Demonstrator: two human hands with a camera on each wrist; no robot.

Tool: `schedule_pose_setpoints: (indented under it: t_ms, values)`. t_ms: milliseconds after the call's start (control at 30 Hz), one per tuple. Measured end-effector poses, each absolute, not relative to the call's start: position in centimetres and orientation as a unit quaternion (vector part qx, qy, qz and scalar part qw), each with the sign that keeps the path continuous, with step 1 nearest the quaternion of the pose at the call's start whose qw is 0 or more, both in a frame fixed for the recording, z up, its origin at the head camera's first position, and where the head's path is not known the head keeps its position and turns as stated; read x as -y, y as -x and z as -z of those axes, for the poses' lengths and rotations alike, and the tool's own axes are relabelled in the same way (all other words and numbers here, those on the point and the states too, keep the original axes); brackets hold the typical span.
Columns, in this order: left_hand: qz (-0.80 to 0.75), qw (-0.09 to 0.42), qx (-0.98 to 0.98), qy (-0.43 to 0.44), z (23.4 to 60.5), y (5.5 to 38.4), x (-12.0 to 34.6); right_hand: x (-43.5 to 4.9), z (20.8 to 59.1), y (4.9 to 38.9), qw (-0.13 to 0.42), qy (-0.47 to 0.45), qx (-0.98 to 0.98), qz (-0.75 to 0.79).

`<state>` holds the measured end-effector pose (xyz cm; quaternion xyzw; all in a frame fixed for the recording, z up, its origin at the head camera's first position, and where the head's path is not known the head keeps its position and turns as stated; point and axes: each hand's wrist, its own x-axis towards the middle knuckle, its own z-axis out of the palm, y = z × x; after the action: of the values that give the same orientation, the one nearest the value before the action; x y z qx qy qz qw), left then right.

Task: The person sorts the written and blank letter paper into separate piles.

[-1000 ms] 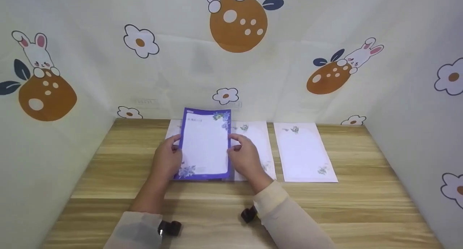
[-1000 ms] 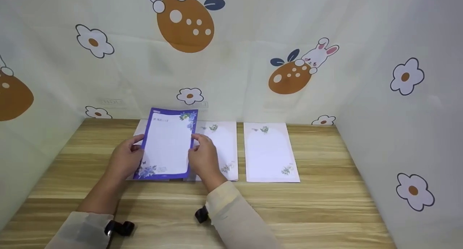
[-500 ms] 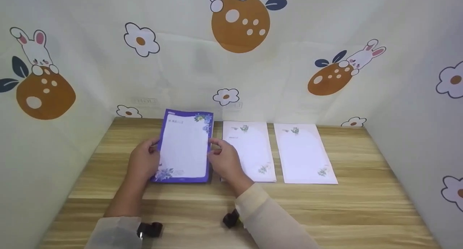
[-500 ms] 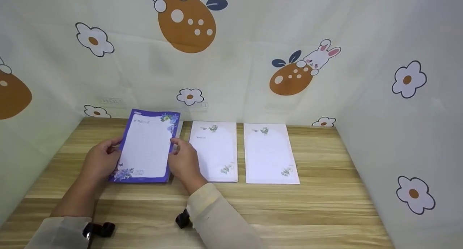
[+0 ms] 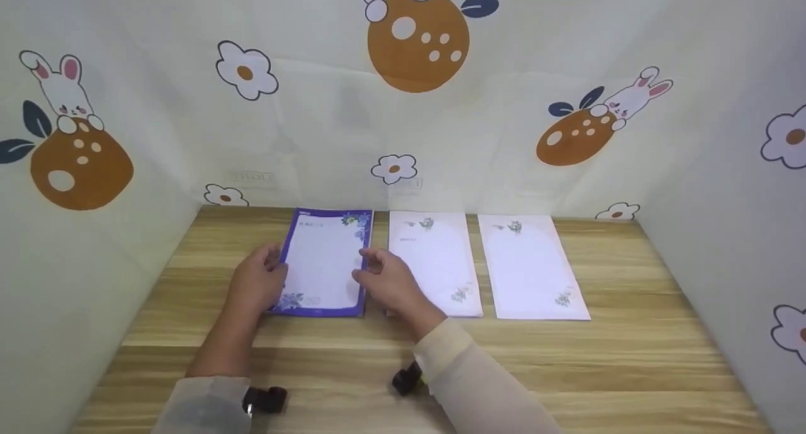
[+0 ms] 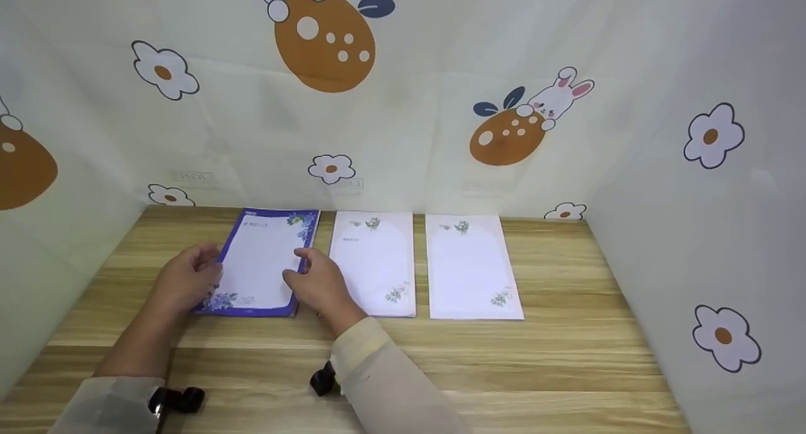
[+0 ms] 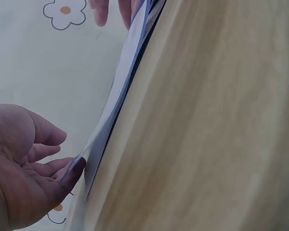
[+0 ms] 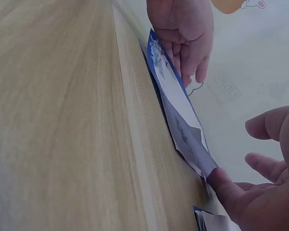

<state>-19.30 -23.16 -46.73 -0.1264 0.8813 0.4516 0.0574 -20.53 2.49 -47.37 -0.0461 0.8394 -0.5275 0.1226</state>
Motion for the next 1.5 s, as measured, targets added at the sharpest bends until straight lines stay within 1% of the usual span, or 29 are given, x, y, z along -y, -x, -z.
schedule_pose_setpoints:
  t_ms: [67,267,367,500,733,933,1033,1233,1367,1500]
  values:
    - [-0.455,0.051,-0.88,0.125,46.6,19.3,23.1,-2.6,47.2,20.4,0.12,0.053,-0.843,0.521]
    - [-0.468,-0.009,-0.874,0.131,45.7,19.6,22.0,-3.7,46.2,20.2,0.117,0.059,-0.866,0.483]
    - [-0.491,-0.018,-0.862,0.126,45.3,20.0,20.5,-5.1,45.9,20.3,0.107,0.081,-0.871,0.472]
    - [-0.501,-0.011,-0.859,0.107,45.4,20.9,17.7,-7.6,45.6,20.8,0.088,0.099,-0.878,0.459]
    - [-0.498,0.002,-0.866,0.057,45.8,21.8,12.3,-12.4,45.2,21.7,0.051,0.062,-0.893,0.442]
    - [-0.504,0.017,-0.862,0.055,45.4,21.9,8.3,-16.6,45.0,22.1,0.049,0.022,-0.898,0.436]
    - [-0.513,0.022,-0.856,0.059,45.0,21.9,6.6,-18.5,45.0,22.3,0.041,0.02,-0.901,0.432]
    - [-0.524,0.03,-0.849,0.065,44.4,21.9,5.1,-21.3,45.2,22.5,0.036,0.02,-0.898,0.439]
    - [-0.515,0.045,-0.853,0.063,44.5,21.8,5.3,-21.8,45.4,22.6,0.043,0.017,-0.894,0.445]
    - [-0.488,0.06,-0.87,0.04,45.0,21.8,5.5,-21.8,45.7,22.7,0.054,0.02,-0.898,0.437]
